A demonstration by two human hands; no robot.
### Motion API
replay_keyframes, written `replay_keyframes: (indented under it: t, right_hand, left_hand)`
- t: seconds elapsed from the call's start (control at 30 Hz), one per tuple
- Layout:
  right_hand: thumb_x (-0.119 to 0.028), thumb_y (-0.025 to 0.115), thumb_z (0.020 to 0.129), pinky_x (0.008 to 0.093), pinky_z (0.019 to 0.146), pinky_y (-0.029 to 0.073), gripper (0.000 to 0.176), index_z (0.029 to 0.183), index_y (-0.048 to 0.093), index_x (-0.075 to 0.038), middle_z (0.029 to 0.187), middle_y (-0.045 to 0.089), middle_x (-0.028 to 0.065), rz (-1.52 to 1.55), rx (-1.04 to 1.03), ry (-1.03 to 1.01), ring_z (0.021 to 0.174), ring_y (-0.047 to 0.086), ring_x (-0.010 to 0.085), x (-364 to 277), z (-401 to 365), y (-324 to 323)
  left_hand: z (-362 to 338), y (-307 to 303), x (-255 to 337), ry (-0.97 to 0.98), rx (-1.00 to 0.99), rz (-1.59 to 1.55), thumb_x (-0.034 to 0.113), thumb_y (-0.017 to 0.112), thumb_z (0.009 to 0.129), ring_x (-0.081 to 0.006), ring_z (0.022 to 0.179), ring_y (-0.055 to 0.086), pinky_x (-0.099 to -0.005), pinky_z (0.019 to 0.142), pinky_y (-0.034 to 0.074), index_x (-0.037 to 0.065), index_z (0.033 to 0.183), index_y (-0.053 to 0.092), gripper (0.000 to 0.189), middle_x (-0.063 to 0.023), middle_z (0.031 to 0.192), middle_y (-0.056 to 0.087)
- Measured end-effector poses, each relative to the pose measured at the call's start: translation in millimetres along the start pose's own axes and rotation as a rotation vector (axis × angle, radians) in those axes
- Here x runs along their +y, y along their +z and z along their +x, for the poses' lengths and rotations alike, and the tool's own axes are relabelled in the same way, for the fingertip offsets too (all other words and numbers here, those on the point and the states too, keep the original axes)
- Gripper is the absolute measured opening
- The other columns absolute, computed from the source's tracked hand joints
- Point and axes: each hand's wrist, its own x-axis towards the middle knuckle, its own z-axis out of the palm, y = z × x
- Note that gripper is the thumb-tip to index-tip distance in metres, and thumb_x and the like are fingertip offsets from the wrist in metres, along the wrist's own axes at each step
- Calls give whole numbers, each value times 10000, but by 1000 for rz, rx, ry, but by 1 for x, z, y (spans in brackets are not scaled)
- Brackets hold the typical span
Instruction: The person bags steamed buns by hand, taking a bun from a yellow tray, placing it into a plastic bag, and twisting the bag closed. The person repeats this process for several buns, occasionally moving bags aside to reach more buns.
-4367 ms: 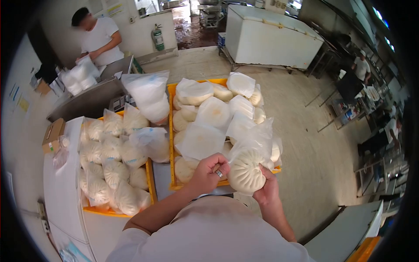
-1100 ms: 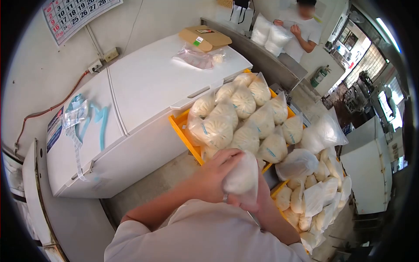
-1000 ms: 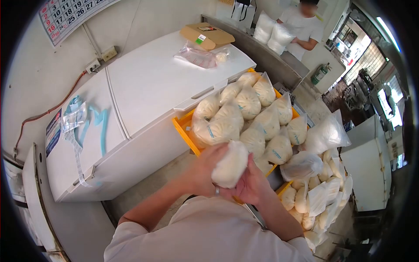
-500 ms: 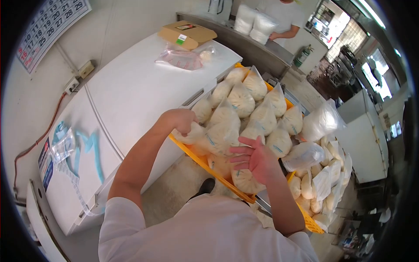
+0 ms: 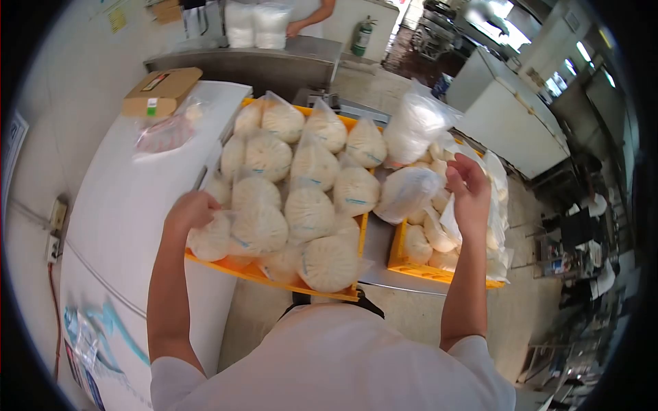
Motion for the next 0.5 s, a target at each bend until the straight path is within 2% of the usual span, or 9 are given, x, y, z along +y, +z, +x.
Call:
replay_keyframes:
  t: [0.1,0.13,0.2,0.23,0.33,0.43,0.5]
  right_hand:
    - [-107,742,855,384,886,532,390,1227,655,-31,1165,687,166,-312,-69,-241,1077,652,295,8,8,0]
    - [-85,774,782,443,974,493,463,1231,663,-57,1219,664,170,-467,-108,-374,1152,609,347,15,12,4]
    - [-80,778,760,446,999,476,426,1177,692,-63,1241,653,170,-598,-198,-459,1179,590,353,22,14,22]
    - [-77,780,748,448,1012,467,408,1149,706,-66,1252,647,170,-662,-248,-505,1192,581,356,27,16,29]
    - [-70,768,747,447,974,484,288,1033,737,-76,1167,691,139,-785,-319,-743,1140,610,325,63,28,47]
    - [-53,741,785,426,852,526,103,885,724,-69,1015,732,105,-531,-323,-706,965,673,302,73,40,58]
    - [-54,710,841,379,751,529,42,878,694,-63,900,723,90,-374,-204,-554,823,678,256,78,39,57]
  left_hand:
    - [-11,27,-3,61,251,-148,66,712,773,-317,1024,681,-420,880,529,66,1057,748,286,-138,1067,730]
    - [-22,24,6,50,358,-203,54,701,798,-316,1014,684,-410,879,530,51,1063,740,267,-145,1062,730]
    - [-43,18,25,25,571,-319,31,680,849,-315,994,690,-388,876,533,20,1075,724,230,-159,1053,729]
    - [-44,21,32,71,626,-403,23,682,857,-306,986,691,-376,877,531,14,1077,719,223,-157,1044,730]
    - [-52,29,53,186,744,-615,7,690,876,-269,968,693,-341,877,524,0,1078,707,203,-146,1017,732]
    - [-65,36,86,249,746,-720,12,698,886,-223,958,691,-316,873,519,3,1067,708,181,-126,997,735]
    - [-68,43,109,288,721,-793,19,701,892,-202,946,689,-307,870,519,6,1058,711,167,-111,989,736]
